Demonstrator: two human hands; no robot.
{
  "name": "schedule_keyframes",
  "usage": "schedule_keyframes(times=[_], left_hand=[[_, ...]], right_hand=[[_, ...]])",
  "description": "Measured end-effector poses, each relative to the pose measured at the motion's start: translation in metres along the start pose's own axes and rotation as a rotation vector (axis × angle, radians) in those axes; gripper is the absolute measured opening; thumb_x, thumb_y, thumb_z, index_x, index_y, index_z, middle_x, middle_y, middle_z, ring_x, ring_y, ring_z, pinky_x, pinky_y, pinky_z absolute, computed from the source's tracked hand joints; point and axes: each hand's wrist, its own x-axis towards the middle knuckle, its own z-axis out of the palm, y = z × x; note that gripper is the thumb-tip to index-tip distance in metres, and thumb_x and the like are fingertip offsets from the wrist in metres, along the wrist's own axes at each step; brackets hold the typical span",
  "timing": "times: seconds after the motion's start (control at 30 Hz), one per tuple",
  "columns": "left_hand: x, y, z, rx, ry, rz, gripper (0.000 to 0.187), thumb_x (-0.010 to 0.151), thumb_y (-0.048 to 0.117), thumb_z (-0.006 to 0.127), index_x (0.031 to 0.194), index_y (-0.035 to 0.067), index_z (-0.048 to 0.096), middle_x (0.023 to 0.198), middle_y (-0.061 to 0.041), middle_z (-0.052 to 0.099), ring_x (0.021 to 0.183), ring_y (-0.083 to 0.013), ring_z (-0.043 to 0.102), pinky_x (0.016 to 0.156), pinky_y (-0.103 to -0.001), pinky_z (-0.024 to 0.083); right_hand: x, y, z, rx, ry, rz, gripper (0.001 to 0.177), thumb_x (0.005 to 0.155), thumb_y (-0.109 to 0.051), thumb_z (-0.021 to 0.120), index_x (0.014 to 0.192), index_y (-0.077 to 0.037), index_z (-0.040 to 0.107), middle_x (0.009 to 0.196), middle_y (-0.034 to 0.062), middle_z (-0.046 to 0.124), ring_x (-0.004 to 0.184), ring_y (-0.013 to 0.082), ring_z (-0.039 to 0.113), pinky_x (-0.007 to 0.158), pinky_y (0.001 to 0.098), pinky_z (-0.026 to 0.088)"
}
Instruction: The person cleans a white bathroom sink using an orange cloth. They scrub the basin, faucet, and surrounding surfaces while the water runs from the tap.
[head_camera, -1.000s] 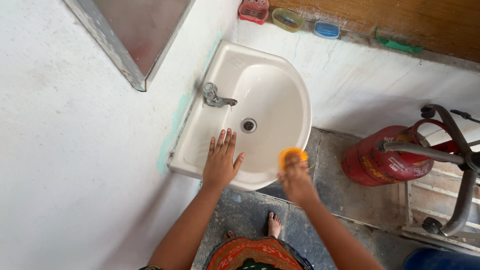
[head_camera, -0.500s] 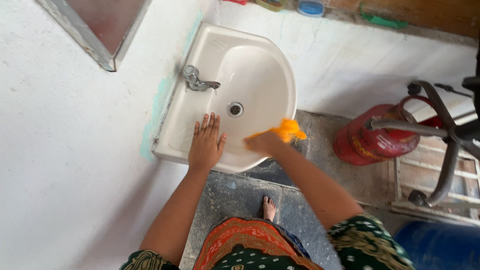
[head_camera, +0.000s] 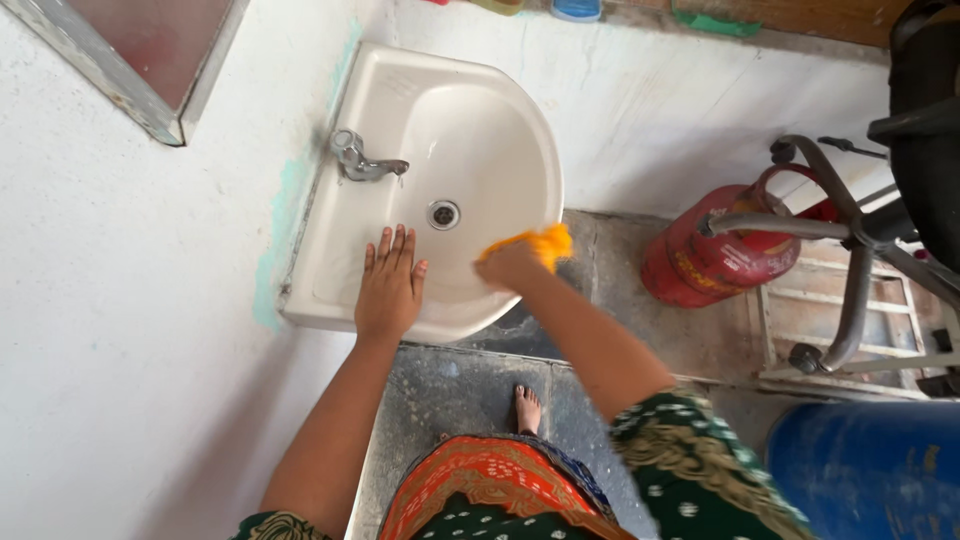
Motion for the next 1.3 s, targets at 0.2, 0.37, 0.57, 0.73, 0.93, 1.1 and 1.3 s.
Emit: schedule_keyframes(times=[0.2,0.37,0.57,0.73,0.93,1.1,1.3], left_hand=[[0.002,-0.002,0.002,-0.028,-0.008,-0.001,0.055,0.108,0.033,0.036,0.156,0.008,0.041,0.162,-0.012,0.041,0.153,-0.0270,0.029,0.126,-0.048,0.019],[0.008,-0.001,0.004,-0.031,0.015,-0.004,0.054,0.108,0.033,0.036,0.155,0.008,0.041,0.161,-0.011,0.042,0.153,-0.0263,0.029,0.126,-0.048,0.019],[0.000,0.002,0.001,0.004,0.040,-0.009,0.053,0.108,0.031,0.038,0.156,0.006,0.041,0.159,-0.012,0.045,0.153,-0.0279,0.030,0.127,-0.048,0.020],[0.002,0.003,-0.001,0.006,0.040,0.001,0.053,0.107,0.028,0.039,0.156,0.007,0.040,0.157,-0.012,0.047,0.152,-0.0284,0.032,0.126,-0.048,0.021],[0.001,0.003,-0.002,0.019,0.051,0.019,0.054,0.106,0.028,0.040,0.156,0.006,0.040,0.156,-0.012,0.049,0.152,-0.0279,0.033,0.126,-0.048,0.021],[0.000,0.005,-0.003,0.013,0.054,0.023,0.054,0.106,0.027,0.041,0.156,0.006,0.041,0.156,-0.012,0.050,0.152,-0.0281,0.034,0.126,-0.048,0.022],[0.000,0.004,-0.003,0.006,0.048,0.023,0.052,0.107,0.027,0.040,0.154,0.005,0.043,0.155,-0.013,0.050,0.152,-0.0283,0.033,0.126,-0.049,0.021]], right_hand=[[0.006,-0.055,0.012,0.596,-0.044,-0.019,0.060,0.107,-0.052,0.024,0.134,-0.014,0.063,0.129,0.0195,0.068,0.116,0.0408,0.064,0.106,0.0512,0.047],[-0.036,-0.001,0.029,0.040,0.235,-0.179,0.043,0.105,-0.031,0.033,0.117,-0.010,0.068,0.106,0.0154,0.075,0.106,0.0355,0.070,0.097,0.0534,0.053],[-0.016,-0.026,-0.005,0.162,-0.006,0.034,0.035,0.105,-0.030,0.038,0.116,-0.012,0.066,0.110,0.0148,0.073,0.100,0.0369,0.071,0.085,0.0530,0.056],[-0.056,-0.067,0.011,0.638,0.317,-0.083,0.045,0.106,-0.037,0.036,0.126,-0.011,0.067,0.132,0.0156,0.066,0.126,0.0350,0.057,0.110,0.0506,0.042],[-0.094,-0.038,0.011,0.501,0.376,0.044,0.059,0.109,-0.043,0.029,0.150,-0.003,0.044,0.157,0.0183,0.041,0.149,0.0334,0.032,0.125,0.0503,0.018],[-0.094,-0.050,-0.001,0.439,0.396,0.176,0.061,0.108,-0.045,0.028,0.150,-0.004,0.043,0.157,0.0181,0.040,0.150,0.0323,0.031,0.125,0.0517,0.016],[-0.111,-0.094,0.001,0.516,0.566,-0.029,0.059,0.108,-0.039,0.032,0.147,0.002,0.049,0.152,0.0206,0.049,0.145,0.0326,0.038,0.122,0.0506,0.021]])
